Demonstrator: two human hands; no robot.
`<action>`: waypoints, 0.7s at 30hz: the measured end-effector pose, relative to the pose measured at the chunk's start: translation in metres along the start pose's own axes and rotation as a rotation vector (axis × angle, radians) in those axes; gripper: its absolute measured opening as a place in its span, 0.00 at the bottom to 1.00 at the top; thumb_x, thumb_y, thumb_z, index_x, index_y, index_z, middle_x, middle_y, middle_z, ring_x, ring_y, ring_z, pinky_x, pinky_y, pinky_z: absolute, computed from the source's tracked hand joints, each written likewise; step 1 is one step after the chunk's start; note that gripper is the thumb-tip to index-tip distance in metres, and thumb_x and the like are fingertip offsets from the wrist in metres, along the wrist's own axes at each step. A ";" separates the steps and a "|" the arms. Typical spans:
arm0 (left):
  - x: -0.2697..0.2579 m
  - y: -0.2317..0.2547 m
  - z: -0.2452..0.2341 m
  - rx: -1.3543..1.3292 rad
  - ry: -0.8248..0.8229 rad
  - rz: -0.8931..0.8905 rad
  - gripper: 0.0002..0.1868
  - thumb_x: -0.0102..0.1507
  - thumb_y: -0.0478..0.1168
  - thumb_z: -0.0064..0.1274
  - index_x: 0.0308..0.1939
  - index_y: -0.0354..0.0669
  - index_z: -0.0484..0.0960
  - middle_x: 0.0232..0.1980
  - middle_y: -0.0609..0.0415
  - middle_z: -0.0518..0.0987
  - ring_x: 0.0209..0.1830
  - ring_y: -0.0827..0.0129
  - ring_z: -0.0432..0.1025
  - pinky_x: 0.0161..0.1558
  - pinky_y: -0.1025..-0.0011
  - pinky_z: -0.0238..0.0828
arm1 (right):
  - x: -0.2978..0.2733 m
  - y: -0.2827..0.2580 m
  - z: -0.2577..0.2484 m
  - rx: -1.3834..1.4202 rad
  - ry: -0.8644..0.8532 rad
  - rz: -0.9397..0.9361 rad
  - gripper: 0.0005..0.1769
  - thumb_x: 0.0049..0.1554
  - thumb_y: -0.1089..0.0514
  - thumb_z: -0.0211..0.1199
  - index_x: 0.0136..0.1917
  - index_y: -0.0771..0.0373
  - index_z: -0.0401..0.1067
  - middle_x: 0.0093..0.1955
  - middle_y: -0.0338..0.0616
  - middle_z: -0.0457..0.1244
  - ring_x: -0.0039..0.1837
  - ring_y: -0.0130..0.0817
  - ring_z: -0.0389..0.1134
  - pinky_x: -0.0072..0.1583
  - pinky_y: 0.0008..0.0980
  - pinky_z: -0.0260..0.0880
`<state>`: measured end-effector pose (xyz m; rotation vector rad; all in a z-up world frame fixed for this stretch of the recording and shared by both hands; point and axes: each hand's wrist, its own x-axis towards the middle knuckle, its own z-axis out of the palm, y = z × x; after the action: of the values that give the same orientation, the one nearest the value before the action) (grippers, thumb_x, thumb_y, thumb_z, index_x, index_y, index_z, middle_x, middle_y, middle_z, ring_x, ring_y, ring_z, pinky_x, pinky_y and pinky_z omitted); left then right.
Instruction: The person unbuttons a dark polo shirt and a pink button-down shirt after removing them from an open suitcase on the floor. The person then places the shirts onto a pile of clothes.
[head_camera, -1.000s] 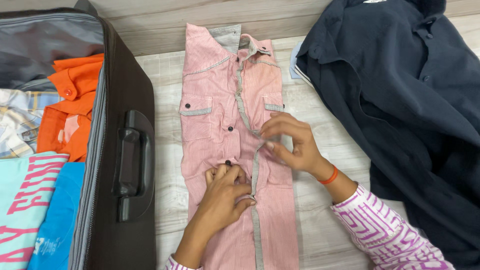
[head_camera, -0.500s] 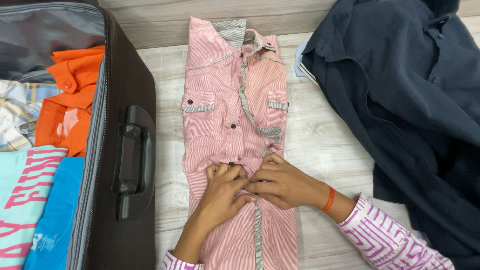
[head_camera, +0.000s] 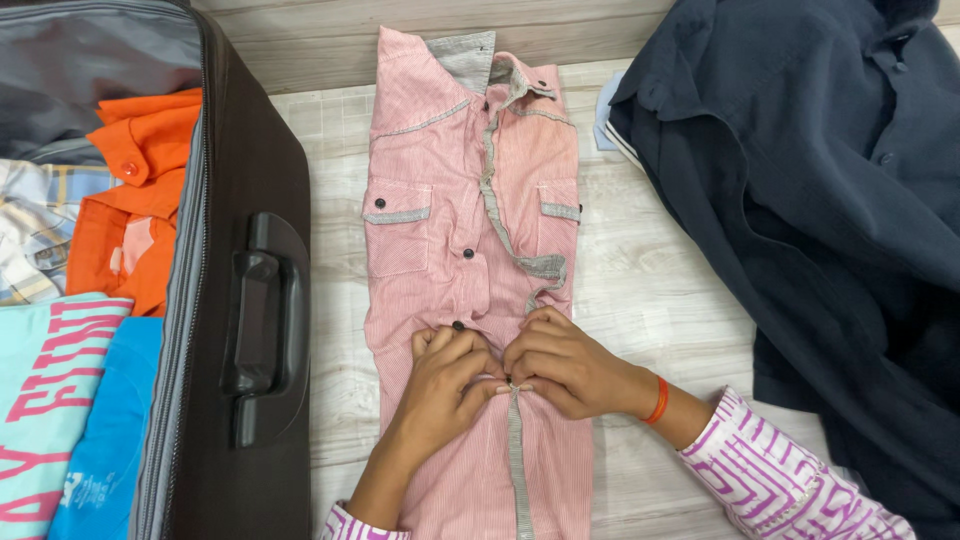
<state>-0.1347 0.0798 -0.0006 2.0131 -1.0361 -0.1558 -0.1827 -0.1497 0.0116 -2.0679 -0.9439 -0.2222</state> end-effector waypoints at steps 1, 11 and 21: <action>0.000 0.000 0.000 -0.010 0.021 0.003 0.07 0.57 0.42 0.63 0.33 0.46 0.82 0.39 0.59 0.75 0.43 0.64 0.66 0.53 0.63 0.50 | 0.000 0.000 -0.001 0.026 0.012 0.000 0.04 0.57 0.64 0.63 0.44 0.61 0.69 0.47 0.42 0.65 0.51 0.39 0.63 0.63 0.44 0.59; 0.000 0.002 -0.003 -0.051 0.101 0.064 0.10 0.58 0.45 0.64 0.32 0.45 0.80 0.37 0.57 0.74 0.43 0.64 0.66 0.53 0.63 0.51 | -0.008 0.007 -0.002 0.252 0.140 -0.011 0.04 0.53 0.61 0.56 0.38 0.60 0.62 0.47 0.47 0.66 0.51 0.42 0.65 0.68 0.48 0.60; -0.001 0.005 -0.010 0.388 0.553 -0.182 0.14 0.61 0.46 0.61 0.42 0.40 0.79 0.51 0.47 0.73 0.55 0.53 0.64 0.59 0.56 0.58 | -0.022 0.027 -0.004 0.066 0.586 0.480 0.12 0.60 0.57 0.56 0.39 0.67 0.65 0.42 0.48 0.63 0.43 0.33 0.60 0.47 0.31 0.62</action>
<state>-0.1333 0.0852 0.0090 2.3027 -0.5556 0.5187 -0.1790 -0.1748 -0.0131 -1.9343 -0.0950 -0.4951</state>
